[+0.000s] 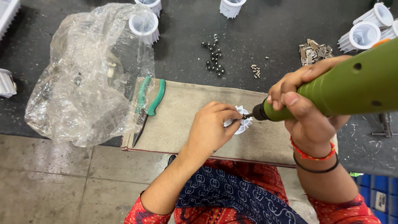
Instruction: The person assembles white plastic lamp holder sockets at a workbench. They place metal contact clips and small screws into each socket body, then use a green electric screwdriver to drive the screws and secure the parts, setting finished sockets aside and picking up the next one.
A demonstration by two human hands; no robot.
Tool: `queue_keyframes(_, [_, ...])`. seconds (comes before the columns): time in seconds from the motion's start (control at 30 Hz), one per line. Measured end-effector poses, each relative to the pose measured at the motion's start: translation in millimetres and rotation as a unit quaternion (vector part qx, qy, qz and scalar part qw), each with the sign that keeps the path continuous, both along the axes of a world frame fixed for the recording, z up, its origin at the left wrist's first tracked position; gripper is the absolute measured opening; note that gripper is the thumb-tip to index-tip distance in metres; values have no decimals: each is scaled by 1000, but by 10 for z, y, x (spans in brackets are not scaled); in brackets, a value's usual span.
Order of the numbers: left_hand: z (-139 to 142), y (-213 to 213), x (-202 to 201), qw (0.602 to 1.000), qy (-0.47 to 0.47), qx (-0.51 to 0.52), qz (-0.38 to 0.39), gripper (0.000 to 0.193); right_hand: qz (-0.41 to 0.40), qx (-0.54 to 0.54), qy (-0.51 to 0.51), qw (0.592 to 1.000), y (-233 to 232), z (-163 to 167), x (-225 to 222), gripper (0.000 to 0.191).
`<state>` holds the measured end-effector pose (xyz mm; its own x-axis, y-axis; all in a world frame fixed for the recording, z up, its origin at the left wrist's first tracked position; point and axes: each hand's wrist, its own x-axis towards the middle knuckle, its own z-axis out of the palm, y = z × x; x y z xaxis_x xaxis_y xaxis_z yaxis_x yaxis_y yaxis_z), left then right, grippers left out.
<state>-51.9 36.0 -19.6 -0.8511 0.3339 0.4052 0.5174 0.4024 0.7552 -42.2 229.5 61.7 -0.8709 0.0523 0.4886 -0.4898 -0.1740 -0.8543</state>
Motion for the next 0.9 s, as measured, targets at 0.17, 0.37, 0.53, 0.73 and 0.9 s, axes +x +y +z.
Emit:
queue_keyframes(0.17, [-1, 26, -5, 1000, 7, -7, -2, 10, 1, 12, -6, 1000, -33, -26, 5, 29])
queue_keyframes(0.37, [23, 7, -18, 1000, 10, -24, -12, 9, 33, -8, -12, 999, -32, -51, -21, 29])
queue_keyframes(0.53, [-10, 17, -15, 1000, 1, -24, -13, 11, 32, -12, -22, 999, -20, -53, -47, 29])
queue_keyframes(0.73, [-142, 2, 40, 999, 14, 48, 17, 36, 28, -13, -9, 999, 52, 77, -81, 28])
queue_keyframes(0.9, [-260, 146, 106, 998, -38, -7, 54, 81, 20, -22, 2, 1000, 16, 74, -71, 26])
